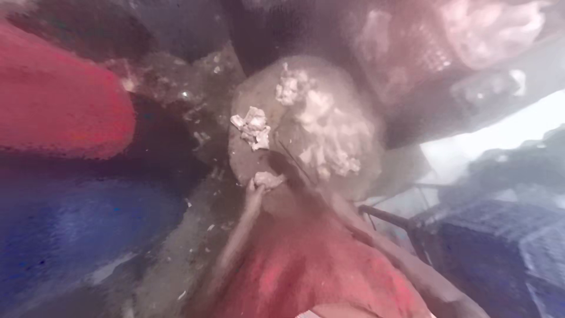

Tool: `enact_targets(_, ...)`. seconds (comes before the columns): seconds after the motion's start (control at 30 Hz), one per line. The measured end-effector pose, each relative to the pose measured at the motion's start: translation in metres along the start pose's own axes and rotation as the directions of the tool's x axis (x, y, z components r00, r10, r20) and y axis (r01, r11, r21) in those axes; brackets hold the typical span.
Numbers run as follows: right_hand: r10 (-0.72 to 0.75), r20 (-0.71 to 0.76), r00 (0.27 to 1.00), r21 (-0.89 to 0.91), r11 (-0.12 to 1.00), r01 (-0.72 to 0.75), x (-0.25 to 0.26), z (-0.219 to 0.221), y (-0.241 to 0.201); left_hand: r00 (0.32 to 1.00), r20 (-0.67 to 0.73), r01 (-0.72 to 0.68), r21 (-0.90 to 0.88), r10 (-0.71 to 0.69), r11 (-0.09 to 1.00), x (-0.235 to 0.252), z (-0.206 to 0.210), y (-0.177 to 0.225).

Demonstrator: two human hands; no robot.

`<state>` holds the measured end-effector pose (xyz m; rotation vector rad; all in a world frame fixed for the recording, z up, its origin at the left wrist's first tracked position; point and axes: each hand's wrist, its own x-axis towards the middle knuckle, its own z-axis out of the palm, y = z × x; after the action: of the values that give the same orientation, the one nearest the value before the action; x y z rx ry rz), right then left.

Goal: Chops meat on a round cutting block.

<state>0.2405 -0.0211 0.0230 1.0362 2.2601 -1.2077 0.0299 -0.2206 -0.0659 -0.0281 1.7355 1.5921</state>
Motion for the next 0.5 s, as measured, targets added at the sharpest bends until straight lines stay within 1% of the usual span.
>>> enact_targets(0.07,-0.071,0.034,0.997,0.007,0.997,0.071,-0.014,0.001,-0.023,1.0,0.021,0.02,0.043,-0.021,0.999,-0.004,-0.003,-0.005)
enact_targets(0.13,-0.142,0.025,0.99,-0.031,0.989,0.142,-0.009,0.013,-0.03,0.999,0.012,0.045,0.087,-0.046,0.995,-0.005,-0.003,-0.008)
enact_targets(0.17,-0.119,0.029,0.992,-0.075,0.99,0.121,-0.003,0.021,-0.026,0.999,0.003,0.048,0.08,-0.048,0.996,-0.006,-0.001,-0.009)
enact_targets(0.23,-0.005,0.096,0.995,-0.132,0.991,0.017,0.016,0.032,-0.007,0.999,-0.039,0.013,-0.009,-0.013,1.0,-0.003,0.002,-0.008)
enact_targets(0.3,0.011,0.135,0.991,-0.059,0.998,-0.003,0.02,0.03,0.009,0.995,-0.095,0.0,-0.147,-0.014,0.989,-0.003,0.001,0.008)
enact_targets(0.37,0.003,0.167,0.986,0.092,0.996,-0.019,0.007,0.021,0.032,0.997,-0.082,-0.023,-0.277,0.001,0.96,-0.004,-0.004,0.028)
enact_targets(0.4,-0.001,0.151,0.989,0.153,0.988,-0.022,0.007,0.016,0.046,0.998,-0.055,-0.053,-0.293,0.038,0.955,-0.001,-0.003,0.042)
enact_targets(0.43,-0.004,0.119,0.993,0.207,0.978,-0.021,0.007,0.013,0.057,0.998,-0.02,-0.064,-0.266,0.061,0.962,0.002,0.0,0.058)
enact_targets(0.47,0.004,0.075,0.997,0.247,0.969,-0.023,0.007,0.012,0.066,0.997,0.039,-0.056,-0.199,0.065,0.978,0.001,0.006,0.069)
enact_targets(0.5,0.016,0.029,0.999,0.269,0.963,-0.023,0.007,0.01,0.068,0.991,0.129,-0.031,-0.101,0.044,0.994,0.002,0.013,0.077)
